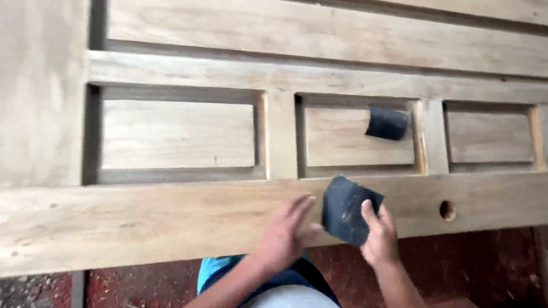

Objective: Sanding the surface and recessed panels of a wooden door using sandpaper to prepare it for finishing.

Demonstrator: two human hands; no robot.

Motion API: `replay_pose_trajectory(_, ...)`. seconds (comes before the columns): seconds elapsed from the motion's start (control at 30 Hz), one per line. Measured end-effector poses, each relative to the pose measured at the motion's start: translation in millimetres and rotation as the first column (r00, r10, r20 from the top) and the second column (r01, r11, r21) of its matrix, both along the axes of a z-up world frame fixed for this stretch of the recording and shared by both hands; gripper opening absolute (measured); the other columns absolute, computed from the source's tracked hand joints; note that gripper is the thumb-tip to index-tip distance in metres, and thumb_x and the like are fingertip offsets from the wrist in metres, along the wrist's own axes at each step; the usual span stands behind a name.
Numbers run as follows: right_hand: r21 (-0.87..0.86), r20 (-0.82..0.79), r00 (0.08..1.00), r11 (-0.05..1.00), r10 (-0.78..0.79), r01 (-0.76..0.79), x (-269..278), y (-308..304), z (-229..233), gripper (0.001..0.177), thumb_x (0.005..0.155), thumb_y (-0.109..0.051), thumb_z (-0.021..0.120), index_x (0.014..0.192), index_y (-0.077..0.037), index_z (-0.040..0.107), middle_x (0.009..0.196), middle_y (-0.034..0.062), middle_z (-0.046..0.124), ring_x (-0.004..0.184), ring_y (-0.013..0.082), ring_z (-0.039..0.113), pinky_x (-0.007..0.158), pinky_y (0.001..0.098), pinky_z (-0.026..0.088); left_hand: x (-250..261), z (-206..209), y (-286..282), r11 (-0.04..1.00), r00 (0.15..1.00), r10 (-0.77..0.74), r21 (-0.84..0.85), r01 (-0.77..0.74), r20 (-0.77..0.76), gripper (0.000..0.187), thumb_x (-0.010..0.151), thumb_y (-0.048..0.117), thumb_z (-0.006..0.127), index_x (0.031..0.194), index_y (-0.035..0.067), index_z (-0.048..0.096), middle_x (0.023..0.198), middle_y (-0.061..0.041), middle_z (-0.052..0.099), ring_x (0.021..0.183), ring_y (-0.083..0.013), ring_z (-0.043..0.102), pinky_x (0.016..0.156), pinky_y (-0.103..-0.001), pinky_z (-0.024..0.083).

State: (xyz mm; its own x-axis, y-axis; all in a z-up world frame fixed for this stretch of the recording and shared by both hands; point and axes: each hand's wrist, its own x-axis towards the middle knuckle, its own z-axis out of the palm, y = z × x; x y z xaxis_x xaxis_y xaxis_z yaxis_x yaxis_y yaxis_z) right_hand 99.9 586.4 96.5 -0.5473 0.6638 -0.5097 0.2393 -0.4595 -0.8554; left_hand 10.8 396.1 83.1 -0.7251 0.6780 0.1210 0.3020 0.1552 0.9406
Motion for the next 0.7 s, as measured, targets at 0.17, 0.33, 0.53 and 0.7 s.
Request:
replay_pose_trajectory(0.17,0.236,0.027,0.995,0.967,0.093,-0.097,-22.8,-41.0,-8.9,0.032,0.083,-0.015,0.065,0.108,0.004,0.061,0.097,0.014,0.067,0.086,0.0211,0.062,0.075,0.0316,0.052,9.6,13.5,18.4,0.999,0.909,-0.032,-0.027,0.048,0.415,0.063,0.082,0.041,0.063,0.13,0.006,0.043,0.11,-0.013,0.058,0.096,-0.0268,0.057,0.079,-0.038,0.046)
replay_pose_trajectory(0.33,0.398,0.082,0.993,0.911,0.082,-0.108,-38.8,-50.0,-6.7,0.062,0.078,-0.02,0.067,0.132,0.0,0.047,0.112,0.0126,0.057,0.096,0.0153,0.056,0.085,0.0233,0.046,16.3,-1.7,16.9,0.983,0.705,0.07,0.07,-0.168,0.706,0.012,0.091,0.018,0.062,0.096,0.007,0.062,0.076,0.0,0.063,0.068,-0.0081,0.058,0.061,-0.024,0.048)
replay_pose_trajectory(0.53,0.136,-0.057,0.981,0.975,0.185,-0.176,-53.9,-54.2,-0.7,0.033,0.091,-0.013,0.054,0.111,0.012,0.061,0.098,0.0236,0.069,0.086,0.0261,0.065,0.076,0.0319,0.054,8.9,-13.8,9.5,0.96,0.613,-0.01,0.179,-0.215,0.79,0.021,0.094,0.026,0.057,0.093,0.005,0.056,0.08,-0.01,0.069,0.073,-0.0155,0.068,0.07,-0.026,0.057)
replay_pose_trajectory(0.7,0.917,0.168,0.903,0.274,0.396,-0.291,-121.4,-40.0,-12.7,0.022,0.092,-0.007,0.059,0.109,-0.01,0.072,0.105,0.0058,0.073,0.097,0.0217,0.069,0.085,0.033,0.053,-57.8,-74.2,-12.7,0.903,0.92,0.391,-0.195,-0.382,0.008,0.034,0.081,0.023,0.068,0.115,0.017,0.063,0.102,-0.01,0.069,0.097,-0.029,0.067,0.083,-0.04,0.052)
